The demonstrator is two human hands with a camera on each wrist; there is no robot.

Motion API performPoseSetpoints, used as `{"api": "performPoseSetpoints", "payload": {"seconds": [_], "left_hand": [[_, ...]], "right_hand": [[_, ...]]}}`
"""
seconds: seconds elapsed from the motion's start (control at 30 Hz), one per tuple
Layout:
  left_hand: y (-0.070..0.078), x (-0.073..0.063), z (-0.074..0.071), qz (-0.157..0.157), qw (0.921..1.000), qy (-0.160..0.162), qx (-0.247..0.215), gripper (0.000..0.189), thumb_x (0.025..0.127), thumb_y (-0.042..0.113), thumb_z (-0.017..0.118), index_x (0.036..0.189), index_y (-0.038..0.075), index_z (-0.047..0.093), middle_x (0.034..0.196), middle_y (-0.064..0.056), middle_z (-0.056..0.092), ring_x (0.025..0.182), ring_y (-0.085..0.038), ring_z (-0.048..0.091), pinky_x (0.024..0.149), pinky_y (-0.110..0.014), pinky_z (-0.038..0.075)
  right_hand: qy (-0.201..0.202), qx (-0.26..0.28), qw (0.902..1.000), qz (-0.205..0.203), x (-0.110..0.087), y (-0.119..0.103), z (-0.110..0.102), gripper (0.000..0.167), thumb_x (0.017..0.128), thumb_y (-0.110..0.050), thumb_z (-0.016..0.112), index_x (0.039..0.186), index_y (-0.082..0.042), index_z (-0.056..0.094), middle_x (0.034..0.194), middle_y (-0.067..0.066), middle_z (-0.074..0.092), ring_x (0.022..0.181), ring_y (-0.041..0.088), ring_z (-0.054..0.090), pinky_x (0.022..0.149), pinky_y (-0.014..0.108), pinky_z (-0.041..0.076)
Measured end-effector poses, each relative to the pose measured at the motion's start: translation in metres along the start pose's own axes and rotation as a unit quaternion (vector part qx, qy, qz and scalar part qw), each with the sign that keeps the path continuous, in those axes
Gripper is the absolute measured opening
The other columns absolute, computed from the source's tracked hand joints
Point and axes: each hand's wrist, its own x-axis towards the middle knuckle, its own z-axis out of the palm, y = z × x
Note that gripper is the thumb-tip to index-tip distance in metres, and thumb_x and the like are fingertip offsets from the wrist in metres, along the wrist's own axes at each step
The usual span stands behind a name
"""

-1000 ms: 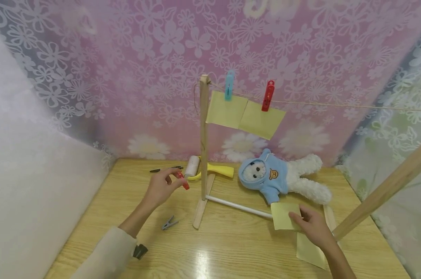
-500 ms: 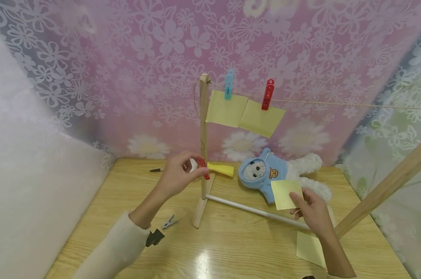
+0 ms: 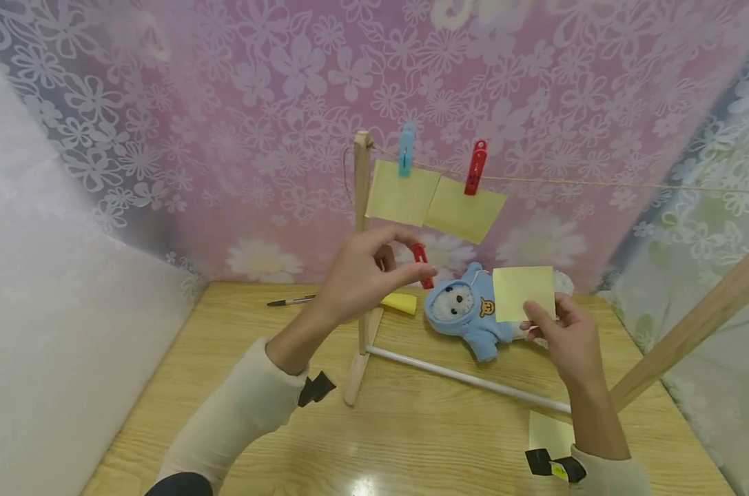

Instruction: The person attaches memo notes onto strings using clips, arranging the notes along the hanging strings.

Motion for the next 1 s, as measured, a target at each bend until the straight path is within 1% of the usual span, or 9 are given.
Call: {"api": "performPoseSetpoints", "payload": {"seconds": [0.1, 0.17, 0.33, 0.37, 0.43, 0.6, 0.77, 0.83, 1.0], "left_hand": [[0.014, 0.014, 0.004, 0.014, 0.9996, -0.007, -0.021, 0.028, 0.08, 0.024, 0.077, 0.103, 0.011, 0.067, 0.083, 0.003, 0.067, 0.046, -0.009, 0.039, 0.044, -0.022, 0.03], [0.024, 0.023, 0.007, 0.029, 0.9991, -0.01, -0.028, 0.03, 0.079, 0.023, 0.077, 0.104, 0.009, 0.066, 0.078, 0.0, 0.065, 0.046, -0.009, 0.037, 0.044, -0.022, 0.029], [0.051, 0.046, 0.015, 0.069, 0.9969, -0.004, -0.038, 0.039, 0.076, 0.02, 0.08, 0.108, 0.005, 0.066, 0.08, -0.003, 0.065, 0.044, -0.012, 0.035, 0.044, -0.021, 0.029], [0.055, 0.051, 0.017, 0.073, 0.9966, -0.003, -0.039, 0.04, 0.075, 0.02, 0.081, 0.109, 0.005, 0.066, 0.085, -0.003, 0.067, 0.044, -0.012, 0.035, 0.045, -0.021, 0.029], [0.061, 0.061, 0.021, 0.085, 0.9957, 0.003, -0.037, 0.039, 0.074, 0.02, 0.081, 0.107, 0.004, 0.066, 0.094, -0.003, 0.068, 0.045, -0.012, 0.036, 0.045, -0.02, 0.03], [0.068, 0.083, 0.03, 0.11, 0.9934, 0.01, -0.031, 0.033, 0.077, 0.02, 0.079, 0.103, 0.006, 0.065, 0.096, -0.003, 0.068, 0.044, -0.012, 0.037, 0.046, -0.019, 0.031], [0.075, 0.097, 0.033, 0.091, 0.9932, 0.001, -0.072, 0.029, 0.079, 0.018, 0.077, 0.102, 0.006, 0.064, 0.099, -0.003, 0.068, 0.041, -0.017, 0.04, 0.044, -0.021, 0.029], [0.08, 0.101, 0.033, 0.066, 0.9952, -0.003, -0.072, 0.027, 0.08, 0.018, 0.076, 0.101, 0.007, 0.063, 0.099, -0.001, 0.067, 0.043, -0.016, 0.042, 0.044, -0.021, 0.029], [0.088, 0.112, 0.037, 0.015, 0.9989, -0.011, -0.044, 0.027, 0.082, 0.024, 0.074, 0.101, 0.01, 0.061, 0.1, 0.003, 0.065, 0.053, -0.011, 0.048, 0.052, -0.017, 0.036]], "right_hand": [[0.017, 0.024, 0.9992, -0.026, 0.006, -0.007, 0.005, 0.014, 0.089, -0.001, 0.062, 0.103, -0.005, 0.064, 0.081, -0.003, 0.063, 0.063, 0.008, 0.065, 0.055, 0.02, 0.052], [0.02, 0.039, 0.9982, -0.042, 0.009, -0.011, 0.008, 0.015, 0.088, 0.002, 0.062, 0.102, -0.003, 0.064, 0.08, -0.001, 0.063, 0.063, 0.009, 0.065, 0.055, 0.02, 0.052], [0.007, 0.086, 0.9935, -0.075, 0.016, -0.021, 0.016, 0.018, 0.087, 0.011, 0.058, 0.103, 0.005, 0.063, 0.081, 0.004, 0.064, 0.064, 0.013, 0.063, 0.057, 0.022, 0.051], [0.006, 0.092, 0.9925, -0.08, 0.017, -0.023, 0.017, 0.018, 0.087, 0.012, 0.057, 0.103, 0.005, 0.063, 0.081, 0.004, 0.063, 0.064, 0.013, 0.063, 0.057, 0.022, 0.051], [0.005, 0.107, 0.9905, -0.086, 0.019, -0.026, 0.02, 0.019, 0.087, 0.013, 0.057, 0.103, 0.006, 0.063, 0.081, 0.005, 0.064, 0.065, 0.013, 0.063, 0.059, 0.022, 0.051], [0.002, 0.156, 0.9827, -0.099, 0.023, -0.033, 0.025, 0.019, 0.088, 0.014, 0.054, 0.104, 0.008, 0.063, 0.083, 0.007, 0.063, 0.068, 0.014, 0.064, 0.063, 0.022, 0.052], [-0.04, 0.239, 0.9611, -0.133, 0.027, -0.037, 0.029, 0.022, 0.088, 0.019, 0.048, 0.104, 0.012, 0.061, 0.088, 0.011, 0.063, 0.071, 0.018, 0.063, 0.068, 0.024, 0.053], [-0.054, 0.262, 0.9527, -0.143, 0.029, -0.039, 0.031, 0.023, 0.088, 0.021, 0.046, 0.103, 0.012, 0.061, 0.088, 0.012, 0.063, 0.072, 0.02, 0.063, 0.069, 0.024, 0.053], [-0.044, 0.272, 0.9483, -0.157, 0.033, -0.044, 0.034, 0.022, 0.088, 0.021, 0.045, 0.097, 0.011, 0.063, 0.084, 0.012, 0.063, 0.07, 0.02, 0.062, 0.069, 0.025, 0.053]]}}
